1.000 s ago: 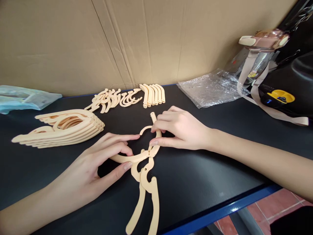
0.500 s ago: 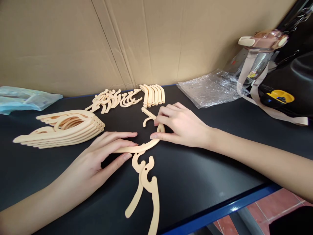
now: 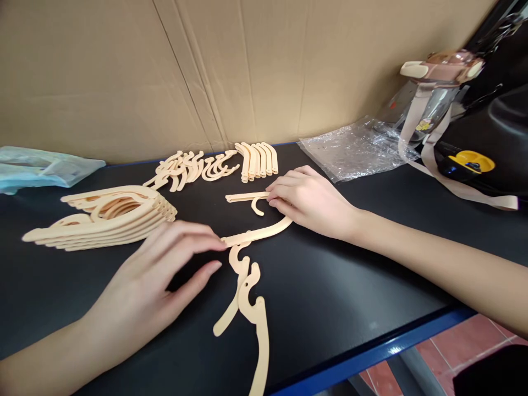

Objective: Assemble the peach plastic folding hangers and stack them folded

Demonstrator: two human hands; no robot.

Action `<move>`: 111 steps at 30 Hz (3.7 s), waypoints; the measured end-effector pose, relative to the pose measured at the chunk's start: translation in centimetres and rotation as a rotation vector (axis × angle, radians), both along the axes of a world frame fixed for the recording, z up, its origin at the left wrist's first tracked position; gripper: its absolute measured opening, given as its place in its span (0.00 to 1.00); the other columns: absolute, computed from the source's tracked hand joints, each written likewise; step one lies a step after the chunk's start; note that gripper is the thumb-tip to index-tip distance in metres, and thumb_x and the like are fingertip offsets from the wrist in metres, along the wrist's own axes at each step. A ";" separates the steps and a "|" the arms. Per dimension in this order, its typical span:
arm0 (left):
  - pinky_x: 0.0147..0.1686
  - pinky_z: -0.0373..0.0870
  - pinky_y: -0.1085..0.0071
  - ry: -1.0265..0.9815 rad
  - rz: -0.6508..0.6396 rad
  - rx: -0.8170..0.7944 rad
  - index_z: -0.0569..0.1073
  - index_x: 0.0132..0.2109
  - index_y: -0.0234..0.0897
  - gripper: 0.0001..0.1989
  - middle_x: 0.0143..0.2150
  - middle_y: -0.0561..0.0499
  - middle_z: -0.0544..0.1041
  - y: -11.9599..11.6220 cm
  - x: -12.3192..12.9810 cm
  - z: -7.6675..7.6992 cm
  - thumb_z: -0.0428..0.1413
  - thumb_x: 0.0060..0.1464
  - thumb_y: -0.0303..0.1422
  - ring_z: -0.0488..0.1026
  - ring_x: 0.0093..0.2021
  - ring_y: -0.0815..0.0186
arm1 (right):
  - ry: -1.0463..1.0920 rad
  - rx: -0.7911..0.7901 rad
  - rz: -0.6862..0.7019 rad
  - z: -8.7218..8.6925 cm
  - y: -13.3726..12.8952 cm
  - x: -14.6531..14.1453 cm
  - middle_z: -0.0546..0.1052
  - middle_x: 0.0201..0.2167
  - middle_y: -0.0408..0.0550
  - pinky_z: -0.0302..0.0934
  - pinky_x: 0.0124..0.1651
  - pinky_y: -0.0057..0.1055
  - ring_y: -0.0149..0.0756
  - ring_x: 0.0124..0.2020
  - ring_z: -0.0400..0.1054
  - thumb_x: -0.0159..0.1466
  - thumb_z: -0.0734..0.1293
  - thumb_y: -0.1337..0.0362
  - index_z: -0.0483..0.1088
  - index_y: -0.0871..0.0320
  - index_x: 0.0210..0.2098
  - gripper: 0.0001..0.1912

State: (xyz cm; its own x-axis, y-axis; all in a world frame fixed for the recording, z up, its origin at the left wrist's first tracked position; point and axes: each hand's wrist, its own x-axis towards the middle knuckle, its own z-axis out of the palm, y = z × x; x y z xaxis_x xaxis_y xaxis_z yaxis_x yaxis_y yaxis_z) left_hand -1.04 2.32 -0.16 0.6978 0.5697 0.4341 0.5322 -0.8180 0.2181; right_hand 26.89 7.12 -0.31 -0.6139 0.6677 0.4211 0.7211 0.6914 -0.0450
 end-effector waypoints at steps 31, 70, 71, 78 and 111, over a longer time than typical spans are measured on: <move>0.28 0.74 0.61 0.435 0.109 0.349 0.74 0.46 0.27 0.19 0.38 0.39 0.79 -2.8 0.2 0.9 0.40 0.60 0.19 0.78 0.35 0.53 | 0.167 -0.371 0.361 0.5 -1.6 -0.9 0.70 0.31 0.44 0.58 0.39 0.30 0.32 0.33 0.63 0.63 0.64 0.71 0.70 0.58 0.36 0.04; 0.21 0.53 0.70 0.128 0.124 0.050 0.60 0.32 0.41 0.20 0.23 0.59 0.63 -1.9 -0.3 -1.2 0.42 0.72 0.45 0.63 0.19 0.69 | 0.460 -0.767 0.410 0.7 -2.8 -2.2 0.76 0.31 0.46 0.67 0.34 0.24 0.29 0.32 0.74 0.63 0.73 0.63 0.78 0.64 0.36 0.08; 0.21 0.53 0.70 0.130 0.125 0.049 0.60 0.32 0.41 0.20 0.23 0.59 0.64 -1.9 -0.3 -1.2 0.42 0.72 0.45 0.63 0.19 0.69 | 0.460 -0.766 0.413 0.6 -2.8 -2.2 0.76 0.31 0.46 0.67 0.34 0.24 0.29 0.32 0.73 0.63 0.73 0.63 0.78 0.64 0.36 0.08; 0.20 0.52 0.70 0.160 0.096 0.056 0.58 0.31 0.42 0.20 0.22 0.59 0.62 -1.9 -0.3 -1.1 0.41 0.72 0.43 0.62 0.18 0.69 | 0.458 -0.744 0.419 0.6 -2.7 -2.2 0.76 0.31 0.46 0.66 0.34 0.24 0.28 0.31 0.72 0.63 0.73 0.63 0.78 0.63 0.35 0.08; 0.22 0.54 0.67 0.210 -0.038 0.251 0.64 0.31 0.39 0.12 0.24 0.55 0.63 -1.8 0.0 0.0 0.45 0.64 0.28 0.60 0.24 0.65 | 0.405 -0.659 0.444 0.4 -2.5 -2.1 0.77 0.30 0.45 0.63 0.34 0.27 0.29 0.31 0.69 0.62 0.74 0.59 0.77 0.62 0.34 0.11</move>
